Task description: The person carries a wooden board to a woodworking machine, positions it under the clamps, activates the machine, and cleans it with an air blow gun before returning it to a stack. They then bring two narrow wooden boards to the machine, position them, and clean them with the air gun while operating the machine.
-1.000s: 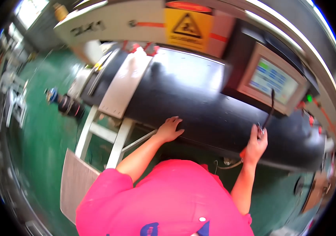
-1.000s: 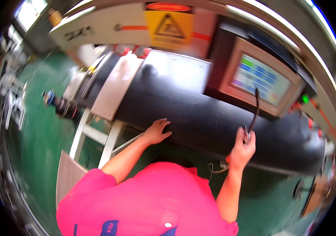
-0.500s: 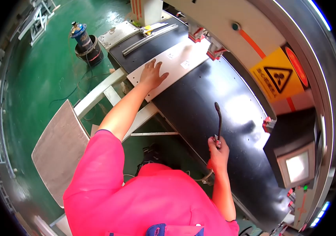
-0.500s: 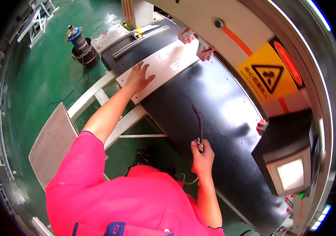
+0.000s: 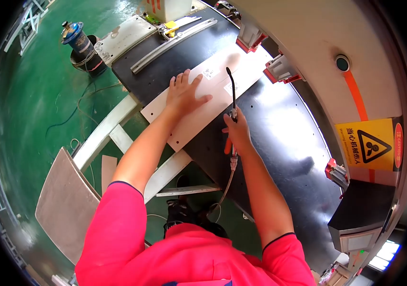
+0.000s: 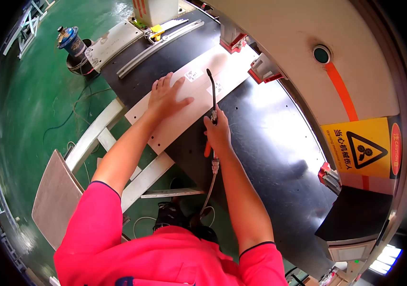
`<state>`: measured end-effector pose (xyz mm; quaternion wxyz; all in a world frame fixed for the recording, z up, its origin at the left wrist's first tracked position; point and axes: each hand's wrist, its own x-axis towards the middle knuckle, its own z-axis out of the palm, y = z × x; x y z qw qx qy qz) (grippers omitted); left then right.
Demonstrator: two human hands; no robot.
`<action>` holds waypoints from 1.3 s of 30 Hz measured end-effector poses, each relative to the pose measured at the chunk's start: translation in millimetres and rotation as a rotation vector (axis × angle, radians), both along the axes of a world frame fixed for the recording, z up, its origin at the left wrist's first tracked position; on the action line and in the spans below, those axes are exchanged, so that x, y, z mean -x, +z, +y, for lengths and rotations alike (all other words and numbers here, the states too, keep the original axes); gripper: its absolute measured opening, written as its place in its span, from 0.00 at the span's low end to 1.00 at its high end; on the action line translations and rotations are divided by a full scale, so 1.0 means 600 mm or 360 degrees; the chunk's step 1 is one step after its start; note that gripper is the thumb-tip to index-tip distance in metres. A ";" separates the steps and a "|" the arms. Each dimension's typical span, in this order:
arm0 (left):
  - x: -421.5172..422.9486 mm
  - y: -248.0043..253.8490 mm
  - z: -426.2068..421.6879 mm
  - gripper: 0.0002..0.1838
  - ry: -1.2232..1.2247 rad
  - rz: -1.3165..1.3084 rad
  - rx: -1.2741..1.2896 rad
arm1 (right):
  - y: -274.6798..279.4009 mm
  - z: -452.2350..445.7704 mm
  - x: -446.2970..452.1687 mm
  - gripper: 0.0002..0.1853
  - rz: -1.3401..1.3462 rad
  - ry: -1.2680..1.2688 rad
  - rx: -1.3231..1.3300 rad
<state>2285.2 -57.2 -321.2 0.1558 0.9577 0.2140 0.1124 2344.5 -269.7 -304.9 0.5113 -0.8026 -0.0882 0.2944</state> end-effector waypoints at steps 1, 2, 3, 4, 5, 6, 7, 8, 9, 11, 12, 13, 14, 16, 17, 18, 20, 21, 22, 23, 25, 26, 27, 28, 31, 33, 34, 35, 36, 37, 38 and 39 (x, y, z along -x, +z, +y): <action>-0.001 -0.003 0.002 0.43 -0.0016 -0.0035 0.0002 | -0.013 0.006 -0.009 0.32 -0.0032 0.0002 -0.0054; -0.001 -0.005 0.003 0.43 -0.0031 -0.0069 0.0004 | -0.014 0.012 -0.011 0.31 0.0001 -0.0021 -0.0044; 0.001 -0.007 0.003 0.43 -0.0044 -0.0102 0.0009 | -0.011 0.018 -0.009 0.31 0.0036 -0.0042 -0.0032; 0.001 -0.009 0.004 0.42 -0.0050 -0.0119 0.0004 | -0.014 0.021 -0.009 0.30 0.0042 -0.0044 -0.0041; 0.000 -0.011 0.004 0.42 -0.0054 -0.0137 -0.0002 | -0.017 0.024 -0.009 0.30 0.0048 -0.0046 -0.0051; -0.001 -0.012 0.004 0.42 -0.0057 -0.0155 -0.0009 | -0.028 0.024 -0.009 0.30 0.0027 -0.0030 -0.0080; -0.001 -0.012 0.004 0.42 -0.0058 -0.0165 -0.0020 | -0.034 0.026 -0.008 0.30 0.0005 -0.0015 -0.0111; -0.001 -0.012 0.003 0.42 -0.0061 -0.0173 -0.0031 | -0.029 0.030 -0.007 0.30 -0.0001 -0.0021 -0.0107; 0.000 -0.011 0.002 0.42 -0.0065 -0.0180 -0.0042 | -0.021 0.034 -0.004 0.30 -0.0005 -0.0029 -0.0102; 0.000 -0.008 0.000 0.42 -0.0070 -0.0169 -0.0038 | -0.024 0.034 -0.002 0.29 -0.0029 -0.0041 -0.0135; 0.000 -0.006 -0.001 0.42 -0.0070 -0.0164 -0.0035 | -0.034 0.033 -0.004 0.29 -0.0049 -0.0043 -0.0172; 0.000 -0.005 -0.002 0.42 -0.0068 -0.0154 -0.0026 | -0.042 0.031 -0.005 0.29 -0.0069 -0.0045 -0.0209; 0.000 -0.004 -0.003 0.41 -0.0066 -0.0145 -0.0017 | -0.037 0.031 -0.004 0.29 -0.0049 -0.0043 -0.0210; 0.000 -0.002 -0.003 0.41 -0.0072 -0.0127 -0.0008 | -0.026 0.030 -0.002 0.28 -0.0010 -0.0046 -0.0216; 0.000 -0.001 -0.004 0.41 -0.0080 -0.0119 -0.0006 | -0.019 0.028 0.000 0.27 -0.0005 -0.0045 -0.0208; 0.001 -0.001 -0.005 0.41 -0.0087 -0.0111 -0.0003 | -0.012 0.026 0.003 0.27 0.0001 -0.0044 -0.0199; 0.006 -0.001 -0.011 0.41 -0.0096 -0.0134 -0.0011 | -0.009 0.023 0.010 0.26 0.0012 -0.0065 -0.0177; 0.006 -0.002 -0.013 0.41 -0.0100 -0.0149 -0.0016 | -0.010 0.023 0.012 0.26 0.0013 -0.0090 -0.0165; 0.004 -0.004 -0.014 0.41 -0.0104 -0.0171 -0.0039 | -0.010 0.023 0.012 0.26 0.0016 -0.0114 -0.0152; 0.002 -0.005 -0.015 0.41 -0.0108 -0.0192 -0.0062 | -0.010 0.025 0.009 0.26 0.0014 -0.0117 -0.0142; -0.001 -0.008 -0.016 0.41 -0.0110 -0.0210 -0.0093 | -0.010 0.028 0.004 0.26 0.0013 -0.0123 -0.0123; -0.003 -0.006 -0.018 0.41 -0.0104 -0.0210 -0.0100 | -0.010 0.029 0.003 0.26 -0.0014 -0.0116 -0.0119; -0.003 -0.007 -0.020 0.40 -0.0095 -0.0207 -0.0104 | -0.011 0.030 0.003 0.26 -0.0037 -0.0107 -0.0111; -0.003 -0.009 -0.020 0.40 -0.0105 -0.0217 -0.0107 | -0.011 0.030 0.004 0.26 -0.0060 -0.0097 -0.0102; -0.004 -0.013 -0.017 0.40 -0.0117 -0.0240 -0.0121 | -0.025 0.031 0.005 0.26 -0.0137 -0.0114 -0.0131; -0.003 -0.015 -0.017 0.39 -0.0113 -0.0236 -0.0135 | -0.023 0.034 0.006 0.26 -0.0171 -0.0128 -0.0094; -0.002 -0.017 -0.017 0.39 -0.0118 -0.0243 -0.0141 | -0.022 0.034 0.007 0.26 -0.0186 -0.0135 -0.0072; -0.003 -0.019 -0.016 0.39 -0.0121 -0.0252 -0.0148 | -0.026 0.033 0.008 0.25 -0.0253 -0.0139 -0.0133; -0.003 -0.020 -0.015 0.39 -0.0124 -0.0264 -0.0155 | -0.027 0.027 0.009 0.25 -0.0336 -0.0157 -0.0031; -0.003 -0.021 -0.014 0.39 -0.0120 -0.0257 -0.0162 | -0.025 0.018 0.008 0.24 -0.0423 -0.0177 0.0069; -0.003 -0.022 -0.015 0.39 -0.0116 -0.0250 -0.0169 | -0.023 0.006 0.008 0.23 -0.0509 -0.0196 0.0170; -0.003 -0.024 -0.015 0.39 -0.0114 -0.0244 -0.0175 | -0.017 -0.008 0.010 0.22 -0.0559 -0.0215 0.0228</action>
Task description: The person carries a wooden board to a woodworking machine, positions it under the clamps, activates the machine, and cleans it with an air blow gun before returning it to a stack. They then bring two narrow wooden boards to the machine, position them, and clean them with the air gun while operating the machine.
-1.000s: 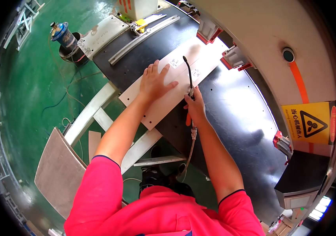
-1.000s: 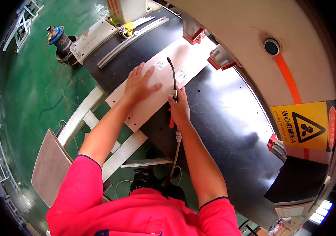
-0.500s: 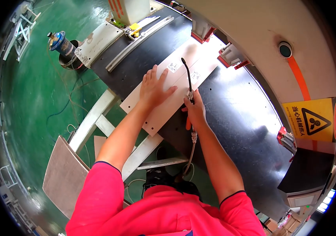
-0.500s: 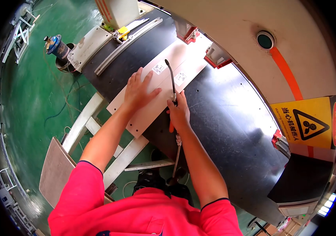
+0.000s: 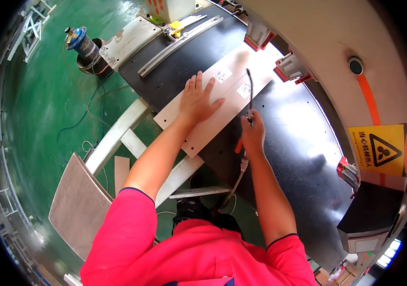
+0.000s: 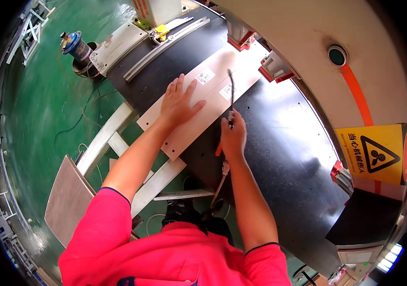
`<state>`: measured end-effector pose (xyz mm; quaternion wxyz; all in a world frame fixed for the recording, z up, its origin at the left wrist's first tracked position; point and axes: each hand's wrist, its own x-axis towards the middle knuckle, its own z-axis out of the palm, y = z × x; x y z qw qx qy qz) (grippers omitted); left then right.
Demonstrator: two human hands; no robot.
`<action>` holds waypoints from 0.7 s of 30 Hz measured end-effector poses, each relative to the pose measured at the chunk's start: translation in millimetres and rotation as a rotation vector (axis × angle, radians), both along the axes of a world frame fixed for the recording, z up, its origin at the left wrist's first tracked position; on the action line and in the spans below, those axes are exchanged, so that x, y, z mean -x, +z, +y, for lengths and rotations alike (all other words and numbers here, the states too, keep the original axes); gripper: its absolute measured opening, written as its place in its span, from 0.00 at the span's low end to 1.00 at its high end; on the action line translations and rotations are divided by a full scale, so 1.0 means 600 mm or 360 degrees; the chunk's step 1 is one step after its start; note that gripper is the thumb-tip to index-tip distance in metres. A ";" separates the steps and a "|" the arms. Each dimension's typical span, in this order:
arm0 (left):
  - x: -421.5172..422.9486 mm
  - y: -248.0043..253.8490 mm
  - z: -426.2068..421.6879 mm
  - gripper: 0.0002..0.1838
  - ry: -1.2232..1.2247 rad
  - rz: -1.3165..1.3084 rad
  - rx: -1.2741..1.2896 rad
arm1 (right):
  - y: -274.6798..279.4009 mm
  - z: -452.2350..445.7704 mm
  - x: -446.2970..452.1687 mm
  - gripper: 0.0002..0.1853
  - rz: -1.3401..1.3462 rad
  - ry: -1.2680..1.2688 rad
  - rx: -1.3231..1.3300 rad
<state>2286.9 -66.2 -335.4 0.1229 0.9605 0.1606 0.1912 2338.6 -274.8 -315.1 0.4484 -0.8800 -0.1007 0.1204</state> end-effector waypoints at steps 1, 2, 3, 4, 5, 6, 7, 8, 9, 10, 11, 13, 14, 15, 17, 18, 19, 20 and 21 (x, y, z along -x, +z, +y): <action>-0.001 0.000 0.001 0.40 0.0014 0.0023 0.0011 | 0.010 -0.017 0.002 0.20 -0.0052 -0.0030 0.0055; -0.001 -0.001 0.000 0.40 0.0022 0.0046 0.0022 | 0.020 -0.038 0.004 0.19 -0.0102 -0.0065 0.0109; -0.002 -0.002 -0.002 0.41 0.0026 0.0070 0.0034 | 0.028 -0.062 0.006 0.18 -0.0153 -0.0105 0.0165; -0.002 -0.001 -0.004 0.41 0.0028 0.0089 0.0043 | 0.032 -0.087 0.005 0.17 -0.0103 -0.0159 0.0220; -0.002 -0.002 -0.004 0.41 0.0028 0.0107 0.0052 | 0.030 -0.114 0.003 0.16 -0.0053 -0.0216 0.0275; -0.002 -0.001 -0.003 0.41 0.0029 0.0122 0.0056 | 0.027 -0.142 -0.001 0.16 -0.0005 -0.0271 0.0325; 0.000 -0.002 -0.003 0.42 0.0032 0.0132 0.0019 | 0.019 -0.169 -0.006 0.15 0.0076 -0.0365 0.0220; 0.001 -0.005 -0.003 0.43 0.0036 0.0139 -0.0022 | 0.004 -0.197 -0.012 0.15 0.0156 -0.0455 0.0108; -0.004 0.000 -0.004 0.43 0.0041 0.0147 -0.0066 | -0.012 -0.219 -0.022 0.15 0.0237 -0.0543 -0.0007; -0.015 0.016 -0.010 0.44 0.0032 0.0062 -0.0063 | -0.026 -0.238 -0.032 0.12 0.0220 -0.0580 -0.0125; -0.025 0.036 -0.021 0.44 0.0023 -0.0016 -0.0059 | -0.012 -0.240 -0.034 0.12 0.0341 -0.0596 -0.0259; -0.057 0.057 -0.032 0.44 -0.0031 -0.0217 0.0058 | 0.042 -0.235 -0.043 0.12 0.0588 -0.0624 -0.0536; -0.090 0.063 -0.026 0.43 -0.0070 -0.0345 0.0175 | 0.057 -0.235 -0.056 0.13 0.0753 -0.0623 -0.0774; -0.123 0.081 -0.019 0.43 -0.0104 -0.0475 0.0293 | 0.072 -0.234 -0.073 0.14 0.0917 -0.0610 -0.1011; -0.193 0.084 0.018 0.39 -0.0086 -0.0669 0.0782 | 0.089 -0.228 -0.118 0.17 0.1132 -0.0540 -0.1393; -0.209 0.129 0.025 0.38 -0.0005 -0.0647 0.1154 | 0.094 -0.217 -0.144 0.18 0.1185 -0.0489 -0.1542; -0.222 0.172 0.032 0.36 0.0080 -0.0616 0.1526 | 0.098 -0.203 -0.167 0.19 0.1244 -0.0438 -0.1687; -0.238 0.189 0.046 0.36 0.0064 -0.0627 0.1648 | 0.124 -0.178 -0.183 0.20 0.1217 -0.0462 -0.1671; -0.252 0.202 0.059 0.35 0.0048 -0.0637 0.1772 | 0.157 -0.150 -0.196 0.20 0.1189 -0.0487 -0.1653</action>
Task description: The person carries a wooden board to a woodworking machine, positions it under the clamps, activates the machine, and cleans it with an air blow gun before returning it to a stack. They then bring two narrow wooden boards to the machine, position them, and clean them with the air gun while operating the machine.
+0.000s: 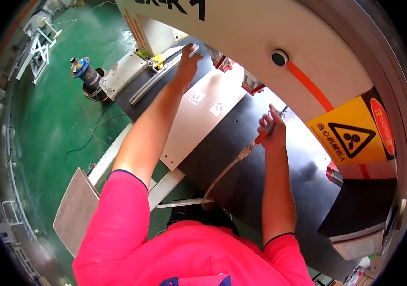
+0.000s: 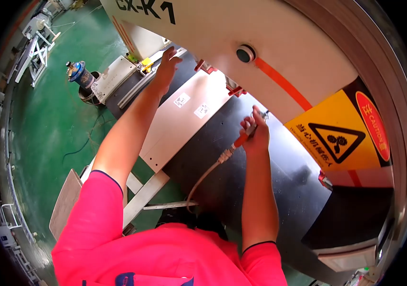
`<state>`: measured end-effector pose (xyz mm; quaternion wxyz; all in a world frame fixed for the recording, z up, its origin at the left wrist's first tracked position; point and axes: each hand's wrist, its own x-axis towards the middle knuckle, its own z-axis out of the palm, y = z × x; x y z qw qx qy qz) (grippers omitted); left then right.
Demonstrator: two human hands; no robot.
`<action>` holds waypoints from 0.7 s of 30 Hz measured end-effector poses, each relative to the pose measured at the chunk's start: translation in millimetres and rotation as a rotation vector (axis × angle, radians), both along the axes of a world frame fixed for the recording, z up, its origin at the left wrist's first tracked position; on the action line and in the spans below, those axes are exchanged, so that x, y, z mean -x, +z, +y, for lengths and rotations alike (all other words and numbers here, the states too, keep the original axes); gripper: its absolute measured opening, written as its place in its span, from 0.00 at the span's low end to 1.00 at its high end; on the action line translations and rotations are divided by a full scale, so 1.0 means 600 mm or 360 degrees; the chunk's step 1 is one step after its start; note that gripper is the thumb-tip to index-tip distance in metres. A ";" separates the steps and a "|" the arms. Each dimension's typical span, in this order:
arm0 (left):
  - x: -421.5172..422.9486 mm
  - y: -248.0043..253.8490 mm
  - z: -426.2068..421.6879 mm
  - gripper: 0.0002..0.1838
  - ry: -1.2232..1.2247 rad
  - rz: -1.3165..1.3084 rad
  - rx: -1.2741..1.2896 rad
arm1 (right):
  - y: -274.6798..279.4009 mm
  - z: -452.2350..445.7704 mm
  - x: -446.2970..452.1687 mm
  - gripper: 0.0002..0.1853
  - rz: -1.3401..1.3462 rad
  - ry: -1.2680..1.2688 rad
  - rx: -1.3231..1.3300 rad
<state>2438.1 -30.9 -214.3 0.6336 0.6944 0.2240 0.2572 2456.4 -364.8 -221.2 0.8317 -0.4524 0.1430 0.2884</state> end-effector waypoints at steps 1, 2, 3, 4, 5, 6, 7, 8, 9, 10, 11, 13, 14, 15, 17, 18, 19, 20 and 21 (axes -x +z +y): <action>-0.006 0.021 -0.001 0.35 -0.0074 -0.0088 0.0137 | 0.015 0.023 -0.016 0.20 0.0005 -0.0023 -0.0069; -0.007 0.035 -0.003 0.35 -0.0149 -0.0112 0.0165 | 0.006 0.040 -0.038 0.15 0.0019 -0.0060 -0.0193; -0.012 0.048 -0.003 0.34 -0.0230 -0.0137 0.0187 | -0.004 0.055 -0.054 0.13 0.0002 -0.0046 -0.0369; -0.020 0.062 -0.001 0.34 -0.0316 -0.0168 0.0207 | -0.010 0.068 -0.068 0.12 -0.0020 -0.0035 -0.0547; -0.024 0.067 -0.005 0.34 -0.0333 -0.0171 0.0278 | -0.011 0.080 -0.075 0.10 -0.0066 0.0001 -0.0595; -0.031 0.071 -0.009 0.32 -0.0339 -0.0205 0.0342 | -0.013 0.090 -0.080 0.09 -0.0113 0.0036 -0.0635; -0.041 0.061 -0.007 0.31 -0.0336 -0.0285 0.0442 | -0.014 0.099 -0.084 0.10 -0.0164 0.0070 -0.0668; -0.049 0.053 -0.005 0.29 -0.0333 -0.0368 0.0548 | -0.011 0.105 -0.083 0.10 -0.0187 0.0056 -0.0678; -0.059 0.047 0.000 0.29 -0.0376 -0.0360 0.0559 | -0.005 0.108 -0.078 0.10 -0.0214 0.0042 -0.0686; -0.063 0.036 0.005 0.28 -0.0409 -0.0348 0.0583 | -0.004 0.110 -0.074 0.11 -0.0233 0.0036 -0.0682; -0.062 0.029 0.005 0.27 -0.0434 -0.0336 0.0609 | -0.005 0.112 -0.076 0.11 -0.0298 0.0099 -0.0754; -0.066 0.018 -0.008 0.34 -0.0607 -0.0356 0.0728 | -0.006 0.123 -0.075 0.12 -0.0228 0.0143 -0.0775; -0.049 0.040 -0.027 0.38 -0.0532 -0.0326 0.0672 | 0.004 0.136 -0.073 0.15 -0.0197 0.0156 -0.0798; -0.032 0.064 -0.047 0.42 -0.0457 -0.0293 0.0616 | 0.010 0.147 -0.072 0.15 -0.0232 0.0149 -0.0806; -0.028 0.069 -0.042 0.44 -0.0475 -0.0246 0.0648 | 0.012 0.162 -0.065 0.16 -0.0288 0.0128 -0.0811; -0.027 0.068 -0.038 0.45 -0.0525 -0.0255 0.0670 | 0.008 0.161 -0.066 0.15 -0.0295 0.0138 -0.0829; -0.027 0.067 -0.036 0.46 -0.0536 -0.0277 0.0663 | 0.004 0.159 -0.070 0.15 -0.0306 0.0149 -0.0849; -0.026 0.065 -0.035 0.46 -0.0544 -0.0298 0.0658 | 0.002 0.158 -0.070 0.15 -0.0316 0.0162 -0.0866; -0.026 0.062 -0.034 0.47 -0.0551 -0.0323 0.0654 | 0.001 0.161 -0.068 0.16 -0.0304 0.0143 -0.0881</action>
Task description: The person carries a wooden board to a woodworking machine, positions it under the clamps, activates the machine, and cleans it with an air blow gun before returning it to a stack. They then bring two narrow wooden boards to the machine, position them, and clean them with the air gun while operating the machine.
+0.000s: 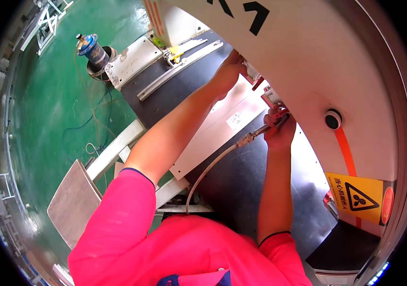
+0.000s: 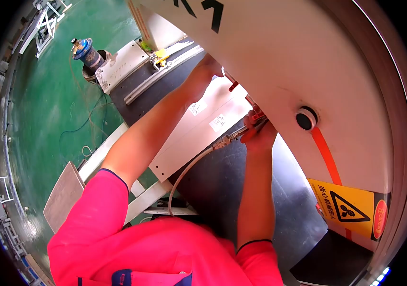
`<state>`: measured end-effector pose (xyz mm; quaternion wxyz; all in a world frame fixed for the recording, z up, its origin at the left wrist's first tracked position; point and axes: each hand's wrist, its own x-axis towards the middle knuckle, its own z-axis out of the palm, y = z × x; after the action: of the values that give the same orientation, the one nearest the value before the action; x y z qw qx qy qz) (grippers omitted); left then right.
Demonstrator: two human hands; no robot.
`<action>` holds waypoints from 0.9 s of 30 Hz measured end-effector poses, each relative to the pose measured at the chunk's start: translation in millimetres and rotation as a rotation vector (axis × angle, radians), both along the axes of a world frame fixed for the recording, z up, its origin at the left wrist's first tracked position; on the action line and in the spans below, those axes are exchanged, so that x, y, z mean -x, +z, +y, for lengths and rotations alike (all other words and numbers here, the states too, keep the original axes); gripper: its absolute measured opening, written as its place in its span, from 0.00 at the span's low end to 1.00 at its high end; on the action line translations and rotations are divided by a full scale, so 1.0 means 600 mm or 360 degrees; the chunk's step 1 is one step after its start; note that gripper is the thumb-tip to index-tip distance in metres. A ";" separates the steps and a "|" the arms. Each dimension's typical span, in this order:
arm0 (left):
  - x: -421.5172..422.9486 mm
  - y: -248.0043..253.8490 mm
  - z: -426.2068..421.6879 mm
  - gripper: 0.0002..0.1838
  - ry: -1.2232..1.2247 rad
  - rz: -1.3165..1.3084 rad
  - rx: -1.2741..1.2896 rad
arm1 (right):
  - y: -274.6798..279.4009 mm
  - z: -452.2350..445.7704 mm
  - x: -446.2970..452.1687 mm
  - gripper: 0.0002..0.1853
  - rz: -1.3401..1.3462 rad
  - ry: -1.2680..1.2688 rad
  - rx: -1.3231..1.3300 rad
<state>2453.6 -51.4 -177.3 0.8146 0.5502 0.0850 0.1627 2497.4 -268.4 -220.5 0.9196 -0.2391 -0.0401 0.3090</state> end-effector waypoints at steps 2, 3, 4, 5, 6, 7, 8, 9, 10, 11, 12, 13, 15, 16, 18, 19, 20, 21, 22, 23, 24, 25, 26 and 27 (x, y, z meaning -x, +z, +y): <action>-0.005 -0.012 0.006 0.48 -0.0030 -0.0028 -0.0003 | 0.000 0.000 -0.001 0.17 0.0018 0.0021 0.0010; -0.012 -0.021 0.013 0.48 -0.0037 -0.0043 -0.0006 | -0.001 0.000 -0.004 0.17 0.0026 0.0039 0.0015; -0.018 -0.042 0.024 0.46 -0.0042 -0.0033 -0.0101 | -0.008 -0.003 -0.009 0.19 0.0028 0.0069 -0.0004; -0.019 -0.047 0.032 0.44 -0.0046 -0.0024 -0.0196 | -0.008 -0.005 -0.010 0.19 0.0026 0.0089 0.0032; -0.008 -0.059 0.032 0.43 0.0027 0.0018 -0.0327 | -0.006 -0.008 -0.010 0.20 0.0023 0.0110 0.0065; 0.000 -0.069 0.033 0.42 0.0098 0.0063 -0.0458 | -0.006 -0.010 -0.011 0.20 0.0020 0.0129 0.0098; -0.005 -0.132 0.043 0.41 0.0155 0.0024 -0.0574 | -0.011 -0.014 -0.014 0.21 0.0004 0.0167 0.0069; 0.027 -0.140 0.045 0.43 0.0208 0.0273 -0.1052 | -0.012 -0.014 -0.012 0.21 0.0007 0.0150 0.0099; 0.051 -0.152 0.035 0.45 0.0160 0.0552 -0.1373 | -0.010 -0.012 -0.010 0.21 0.0009 0.0127 0.0127; 0.071 -0.172 0.022 0.47 0.0102 0.0835 -0.1689 | -0.006 -0.010 -0.008 0.21 0.0010 0.0102 0.0154; 0.086 -0.201 0.007 0.49 0.0150 0.0797 -0.1917 | -0.002 -0.009 -0.006 0.20 0.0017 0.0130 0.0135; 0.097 -0.223 -0.006 0.52 0.0199 0.0753 -0.2147 | 0.000 -0.005 -0.005 0.19 0.0027 0.0103 0.0144; 0.110 -0.227 -0.028 0.53 0.0174 0.0826 -0.2307 | 0.001 -0.004 -0.002 0.19 0.0053 0.0042 0.0176; 0.113 -0.232 -0.036 0.53 0.0194 0.0809 -0.2382 | 0.004 -0.003 0.000 0.19 0.0045 0.0062 0.0154; 0.115 -0.234 -0.042 0.51 0.0234 0.0790 -0.2439 | 0.011 -0.001 0.004 0.19 0.0081 0.0082 0.0140; 0.115 -0.234 -0.041 0.50 0.0241 0.0776 -0.2430 | 0.012 0.000 0.004 0.19 0.0100 0.0091 0.0129; 0.116 -0.235 -0.040 0.50 0.0243 0.0760 -0.2425 | 0.010 -0.001 0.002 0.19 0.0089 0.0096 0.0110; 0.117 -0.236 -0.040 0.50 0.0242 0.0746 -0.2421 | 0.006 -0.002 0.000 0.19 0.0081 0.0101 0.0090; 0.118 -0.236 -0.042 0.49 0.0237 0.0743 -0.2405 | 0.003 -0.003 -0.001 0.19 0.0072 0.0108 0.0065; 0.119 -0.235 -0.044 0.49 0.0234 0.0737 -0.2392 | 0.004 -0.001 0.000 0.19 0.0097 0.0095 0.0070; 0.119 -0.234 -0.045 0.49 0.0230 0.0729 -0.2382 | 0.006 0.000 0.002 0.18 0.0122 0.0080 0.0073; 0.119 -0.233 -0.047 0.49 0.0229 0.0731 -0.2366 | 0.007 0.000 0.003 0.18 0.0147 0.0064 0.0077; 0.119 -0.232 -0.051 0.49 0.0226 0.0731 -0.2350 | 0.006 0.000 0.002 0.18 0.0130 0.0075 0.0065; 0.119 -0.231 -0.054 0.49 0.0223 0.0730 -0.2333 | 0.005 -0.001 0.002 0.18 0.0111 0.0085 0.0053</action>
<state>2382.4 -83.8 -316.1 0.1919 0.9625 0.1568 0.1105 2496.3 -268.8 -217.6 0.9078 -0.2423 -0.0093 0.3421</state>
